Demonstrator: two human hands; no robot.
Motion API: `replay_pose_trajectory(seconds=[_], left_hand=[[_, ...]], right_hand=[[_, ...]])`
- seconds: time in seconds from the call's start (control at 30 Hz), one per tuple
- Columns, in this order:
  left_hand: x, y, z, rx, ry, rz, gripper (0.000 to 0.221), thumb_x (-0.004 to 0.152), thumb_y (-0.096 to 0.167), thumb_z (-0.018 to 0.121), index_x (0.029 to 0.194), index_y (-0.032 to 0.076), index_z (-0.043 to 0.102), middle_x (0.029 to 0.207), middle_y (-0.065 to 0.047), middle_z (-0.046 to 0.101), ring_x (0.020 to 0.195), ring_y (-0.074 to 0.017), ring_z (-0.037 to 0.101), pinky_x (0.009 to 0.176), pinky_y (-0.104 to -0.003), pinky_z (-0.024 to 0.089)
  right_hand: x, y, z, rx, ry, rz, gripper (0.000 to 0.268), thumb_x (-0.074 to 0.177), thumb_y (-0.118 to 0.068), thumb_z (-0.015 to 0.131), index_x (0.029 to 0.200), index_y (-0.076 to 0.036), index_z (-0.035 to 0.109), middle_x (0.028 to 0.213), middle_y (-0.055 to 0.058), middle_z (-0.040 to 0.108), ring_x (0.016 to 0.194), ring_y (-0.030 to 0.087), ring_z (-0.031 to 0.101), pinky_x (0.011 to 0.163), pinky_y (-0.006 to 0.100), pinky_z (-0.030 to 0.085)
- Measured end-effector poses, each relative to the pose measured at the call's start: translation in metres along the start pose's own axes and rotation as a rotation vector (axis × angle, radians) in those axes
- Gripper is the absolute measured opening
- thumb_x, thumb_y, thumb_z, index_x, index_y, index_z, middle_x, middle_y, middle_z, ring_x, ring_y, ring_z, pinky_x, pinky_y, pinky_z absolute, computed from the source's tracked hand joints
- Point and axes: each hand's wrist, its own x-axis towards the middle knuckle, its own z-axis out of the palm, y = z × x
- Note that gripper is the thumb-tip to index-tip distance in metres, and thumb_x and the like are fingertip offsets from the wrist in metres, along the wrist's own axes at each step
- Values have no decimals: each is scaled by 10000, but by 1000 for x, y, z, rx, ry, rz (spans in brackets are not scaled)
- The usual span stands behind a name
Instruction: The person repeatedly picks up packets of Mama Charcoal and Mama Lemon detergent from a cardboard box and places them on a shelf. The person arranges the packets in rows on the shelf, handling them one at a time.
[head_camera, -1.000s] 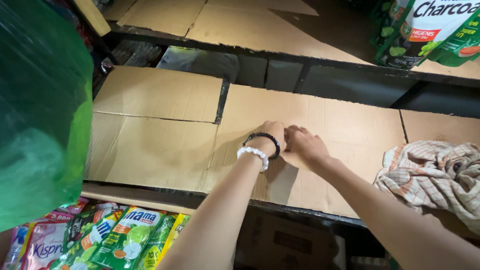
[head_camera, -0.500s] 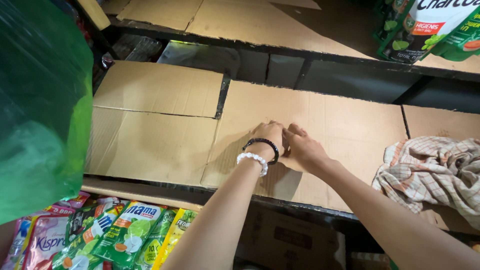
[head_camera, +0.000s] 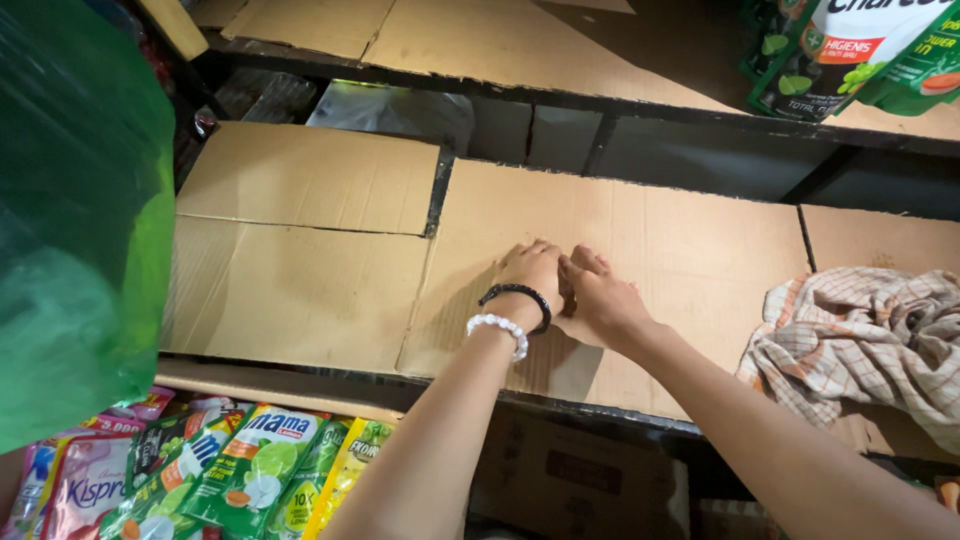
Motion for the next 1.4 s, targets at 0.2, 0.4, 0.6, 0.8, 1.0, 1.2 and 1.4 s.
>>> replay_pose_trajectory(seconds=[0.2,0.4,0.6,0.8,1.0,1.2,1.4], left_hand=[[3,-5,9,-15,0,-16,486,783,185,768,1247,165,625,1405,-7,560,1356,-236,467,1141,-439,351],[-1,-2,5,-28,37,-13,477,777,158,769,1238,180,647,1403,6,574,1355,-222,476,1143,-426,352],[-11,1,-3,-78,64,-8,494,749,194,800,1213,143,637,1346,-25,587,1326,-229,481,1120,-415,358],[-30,-8,-17,-192,119,-15,225,886,206,723,1060,66,697,1194,-128,692,1188,-325,607,1021,-428,481],[-83,-31,-48,-254,143,-155,276,811,145,738,1074,85,678,1185,-128,696,1174,-326,614,956,-449,511],[-131,-50,-67,-389,125,-407,325,877,199,700,1196,154,661,1180,-129,704,1123,-346,655,926,-463,536],[-161,-76,-63,-353,359,-326,322,845,175,729,1155,101,687,1190,-166,683,1136,-372,636,914,-471,528]], right_hand=[[3,3,5,-9,-25,23,881,764,-351,823,1505,-99,419,1596,142,308,1505,363,293,1056,646,441],[2,1,6,7,-21,45,930,749,-330,834,1531,-134,372,1660,140,192,1520,358,231,1071,697,384],[-8,-4,-2,60,3,29,721,749,-268,798,1405,-138,528,1456,69,446,1416,300,422,1005,666,447],[-14,-24,-10,76,65,-94,478,760,-189,783,1211,-113,641,1300,26,561,1292,264,502,989,637,427],[-32,-73,-8,255,27,-199,345,793,-128,728,1128,-84,659,1163,48,655,1029,264,706,891,415,583],[-51,-123,-8,273,-29,-233,510,701,-154,801,1188,-146,648,1174,21,667,1009,250,703,855,397,570],[-67,-158,-3,247,-43,-289,354,773,-131,691,1124,-151,656,1127,12,720,1000,247,726,846,406,583]])
